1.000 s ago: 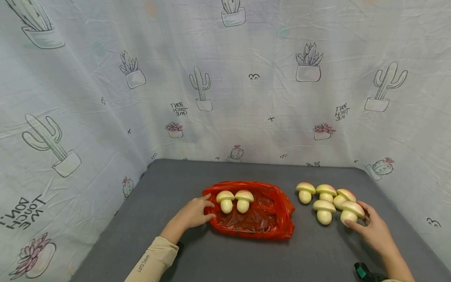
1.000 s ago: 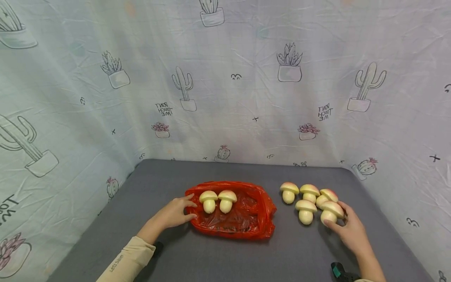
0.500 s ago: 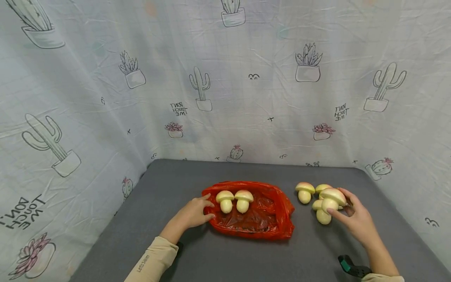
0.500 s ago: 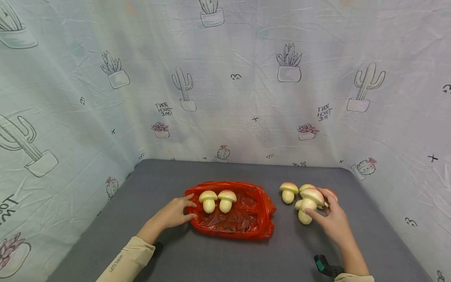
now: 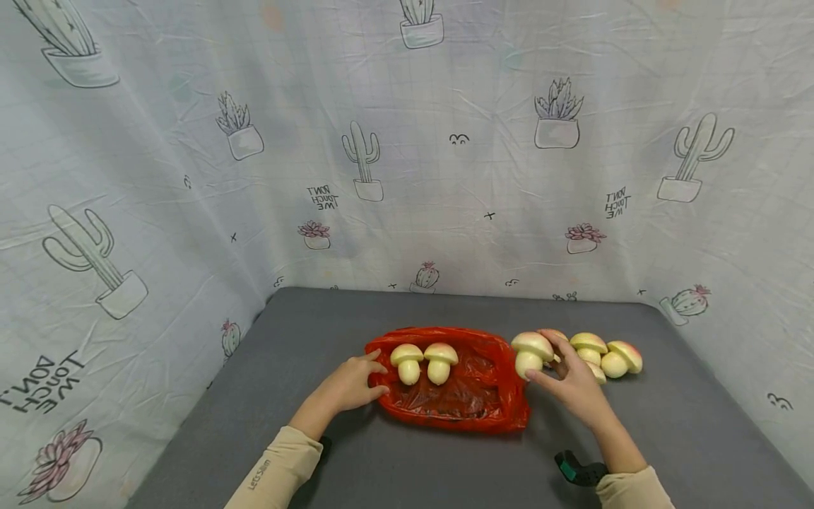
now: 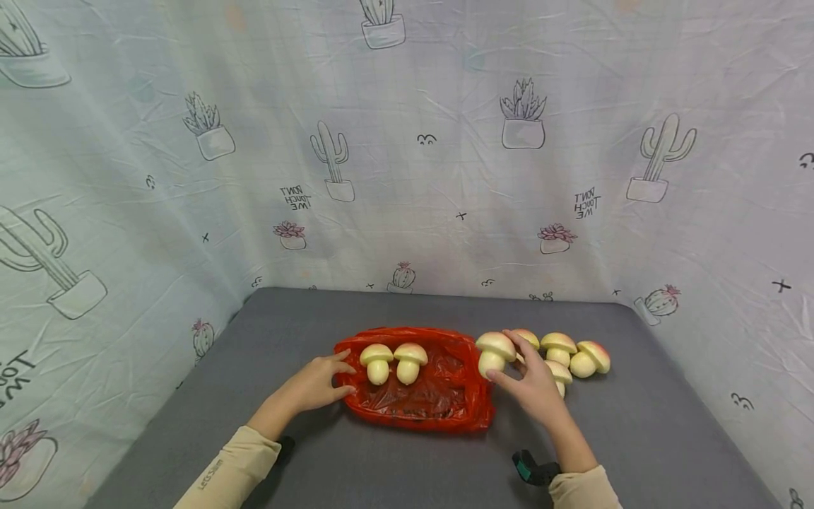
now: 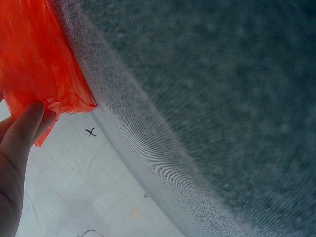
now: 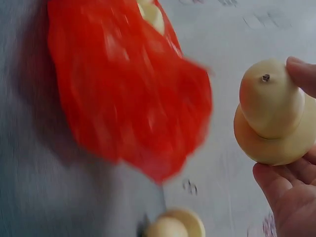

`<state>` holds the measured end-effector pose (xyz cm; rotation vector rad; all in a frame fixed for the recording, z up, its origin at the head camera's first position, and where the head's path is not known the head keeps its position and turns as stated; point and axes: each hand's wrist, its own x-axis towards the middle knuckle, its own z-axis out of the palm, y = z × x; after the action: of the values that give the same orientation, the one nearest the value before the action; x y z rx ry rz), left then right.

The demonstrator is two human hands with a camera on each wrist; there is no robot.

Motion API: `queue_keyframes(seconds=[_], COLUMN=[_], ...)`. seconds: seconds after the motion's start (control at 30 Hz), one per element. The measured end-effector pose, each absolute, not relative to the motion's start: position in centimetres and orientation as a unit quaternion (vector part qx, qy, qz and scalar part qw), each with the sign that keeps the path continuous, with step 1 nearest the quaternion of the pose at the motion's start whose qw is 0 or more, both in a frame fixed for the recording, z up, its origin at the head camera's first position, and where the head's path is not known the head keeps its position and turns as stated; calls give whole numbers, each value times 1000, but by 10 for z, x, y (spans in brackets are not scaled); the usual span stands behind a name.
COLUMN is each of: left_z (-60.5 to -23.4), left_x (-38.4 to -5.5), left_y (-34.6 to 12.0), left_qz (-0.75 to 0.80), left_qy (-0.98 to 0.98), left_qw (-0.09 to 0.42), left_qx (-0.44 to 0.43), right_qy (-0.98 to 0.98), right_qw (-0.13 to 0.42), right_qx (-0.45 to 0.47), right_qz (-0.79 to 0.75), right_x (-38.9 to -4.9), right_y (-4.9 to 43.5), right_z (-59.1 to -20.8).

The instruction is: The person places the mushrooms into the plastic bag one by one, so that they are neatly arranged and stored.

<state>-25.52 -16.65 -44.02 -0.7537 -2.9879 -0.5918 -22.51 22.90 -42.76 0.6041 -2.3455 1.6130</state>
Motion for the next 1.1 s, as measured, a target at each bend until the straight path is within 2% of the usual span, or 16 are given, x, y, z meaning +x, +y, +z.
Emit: queue_keyframes(seconds=[0.37, 0.57, 0.9, 1.1], left_z=[-439, -439, -440, -440], left_x=[-255, -255, -256, -255], left_y=[-167, -167, -167, -167], left_qz=[-181, -179, -178, -177], left_qy=[-954, -955, -955, -955], left_qw=[2, 3, 3, 1], left_qx=[-239, -236, -236, -238], right_qy=[-842, -883, -900, -906], right_qw=[56, 44, 26, 42], right_qx=[177, 145, 143, 151], right_qz=[507, 444, 411, 394], right_x=[-245, -253, -263, -267], right_y=[175, 155, 142, 138], right_z=[-435, -439, -445, -453])
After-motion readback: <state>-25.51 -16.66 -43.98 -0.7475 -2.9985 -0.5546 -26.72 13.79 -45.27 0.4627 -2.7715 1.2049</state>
